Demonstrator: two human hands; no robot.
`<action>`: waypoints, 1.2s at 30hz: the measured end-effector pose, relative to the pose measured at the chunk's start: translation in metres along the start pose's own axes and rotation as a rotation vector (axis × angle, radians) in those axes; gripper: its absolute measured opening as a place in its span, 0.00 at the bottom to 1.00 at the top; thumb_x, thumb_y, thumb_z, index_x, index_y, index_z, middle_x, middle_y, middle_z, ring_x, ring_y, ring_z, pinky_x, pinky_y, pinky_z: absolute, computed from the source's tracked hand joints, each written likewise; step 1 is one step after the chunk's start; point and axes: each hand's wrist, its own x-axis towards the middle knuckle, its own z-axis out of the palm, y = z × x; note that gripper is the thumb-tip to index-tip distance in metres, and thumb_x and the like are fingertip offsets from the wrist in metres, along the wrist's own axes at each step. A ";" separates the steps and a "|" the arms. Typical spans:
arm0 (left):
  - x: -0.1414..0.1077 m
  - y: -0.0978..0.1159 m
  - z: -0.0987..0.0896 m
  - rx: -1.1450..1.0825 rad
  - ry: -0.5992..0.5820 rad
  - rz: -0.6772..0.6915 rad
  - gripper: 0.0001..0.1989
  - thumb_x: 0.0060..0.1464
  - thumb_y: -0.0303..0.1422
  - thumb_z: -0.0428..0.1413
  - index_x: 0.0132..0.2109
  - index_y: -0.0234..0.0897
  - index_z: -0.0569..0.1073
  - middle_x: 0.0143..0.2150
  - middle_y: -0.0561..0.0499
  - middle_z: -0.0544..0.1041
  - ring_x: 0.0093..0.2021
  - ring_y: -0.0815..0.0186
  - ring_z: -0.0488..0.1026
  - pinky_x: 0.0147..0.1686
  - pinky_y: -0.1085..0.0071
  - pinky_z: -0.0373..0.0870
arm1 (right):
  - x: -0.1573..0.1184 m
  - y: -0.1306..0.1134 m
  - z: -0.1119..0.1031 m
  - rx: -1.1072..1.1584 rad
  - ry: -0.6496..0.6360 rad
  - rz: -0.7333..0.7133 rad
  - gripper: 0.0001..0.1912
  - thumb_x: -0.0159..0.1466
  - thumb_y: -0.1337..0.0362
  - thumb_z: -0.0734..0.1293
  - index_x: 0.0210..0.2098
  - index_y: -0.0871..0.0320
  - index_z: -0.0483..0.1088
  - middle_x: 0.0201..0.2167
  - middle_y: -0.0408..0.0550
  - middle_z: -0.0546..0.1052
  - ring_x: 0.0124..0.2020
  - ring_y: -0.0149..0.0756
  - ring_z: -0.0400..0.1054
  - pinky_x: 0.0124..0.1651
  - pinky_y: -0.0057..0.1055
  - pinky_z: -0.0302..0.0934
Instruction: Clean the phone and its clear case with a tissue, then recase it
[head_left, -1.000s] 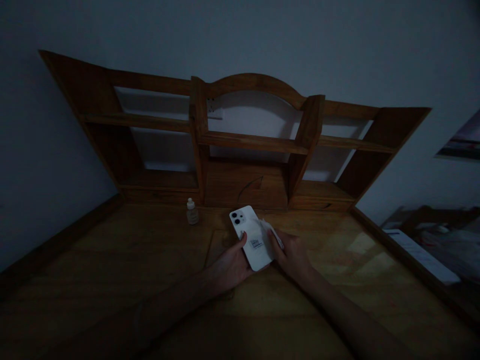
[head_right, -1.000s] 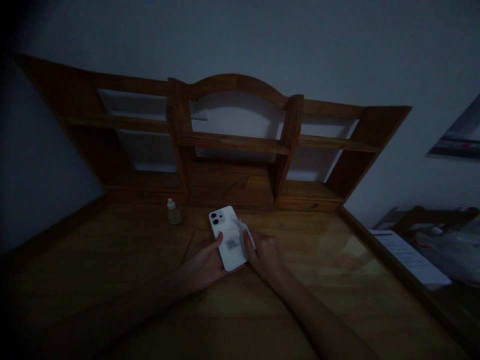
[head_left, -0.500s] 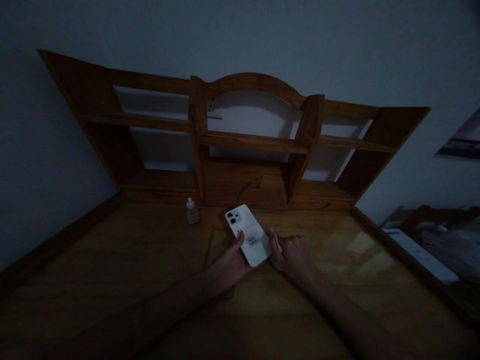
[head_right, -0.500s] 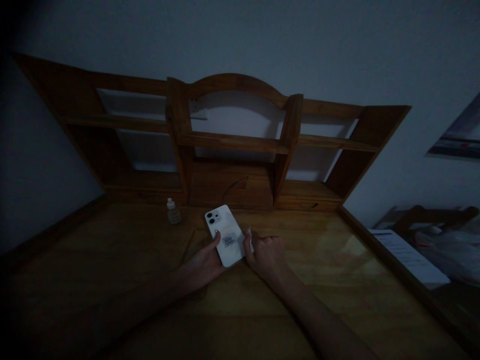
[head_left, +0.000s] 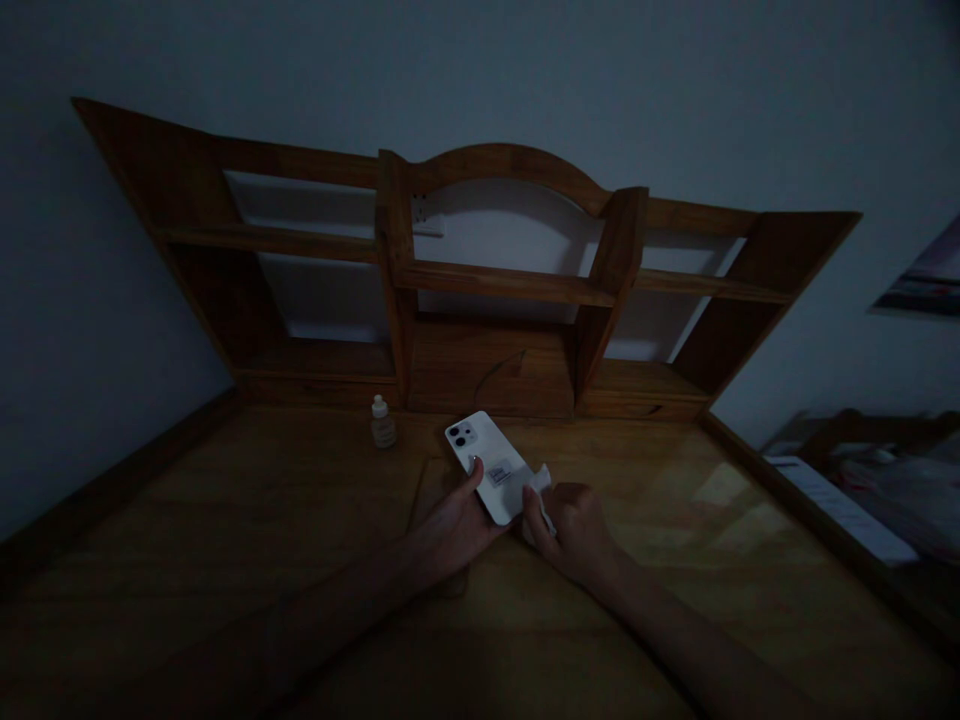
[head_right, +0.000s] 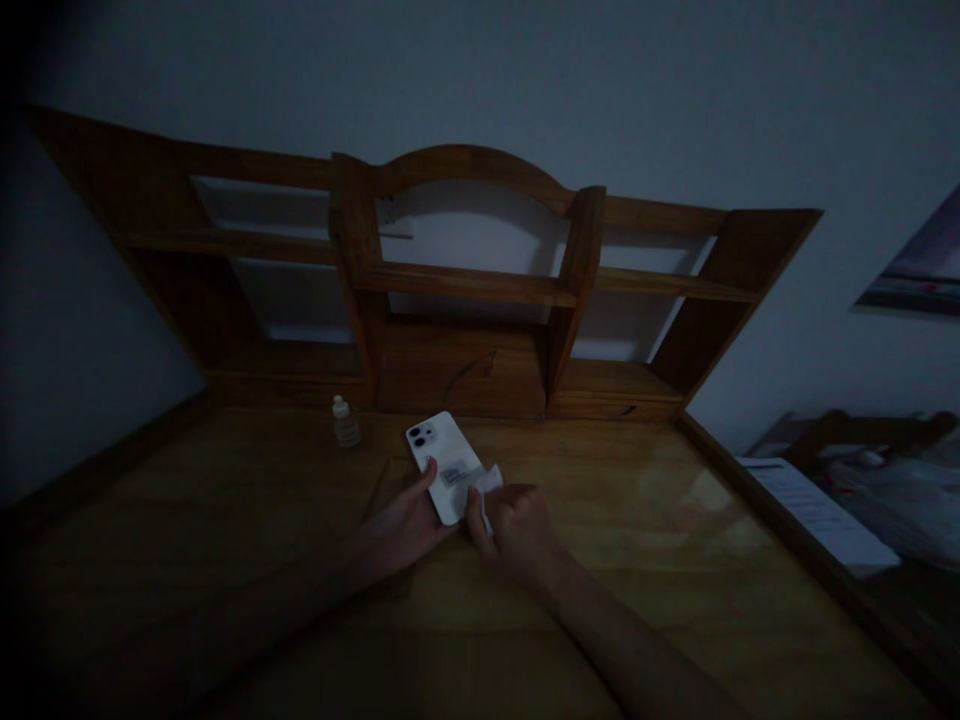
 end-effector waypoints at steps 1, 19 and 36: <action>-0.001 0.000 0.002 -0.001 0.003 -0.003 0.29 0.63 0.41 0.48 0.65 0.27 0.56 0.61 0.39 0.66 0.62 0.57 0.61 0.63 0.63 0.57 | 0.000 0.000 0.000 0.015 0.009 -0.013 0.23 0.69 0.65 0.55 0.19 0.60 0.67 0.16 0.47 0.71 0.18 0.30 0.64 0.27 0.29 0.49; -0.003 -0.001 0.003 0.168 0.024 -0.131 0.22 0.61 0.41 0.50 0.57 0.30 0.66 0.55 0.40 0.72 0.57 0.53 0.68 0.58 0.55 0.61 | 0.009 0.024 -0.008 0.004 0.002 0.053 0.20 0.71 0.65 0.53 0.30 0.61 0.72 0.20 0.49 0.75 0.18 0.33 0.66 0.26 0.30 0.53; -0.004 -0.008 -0.004 0.337 0.070 -0.037 0.19 0.56 0.32 0.58 0.54 0.34 0.68 0.51 0.42 0.75 0.49 0.56 0.74 0.53 0.53 0.67 | 0.016 0.020 -0.011 0.148 -0.020 0.245 0.19 0.73 0.60 0.50 0.44 0.61 0.69 0.39 0.55 0.77 0.32 0.36 0.73 0.35 0.30 0.65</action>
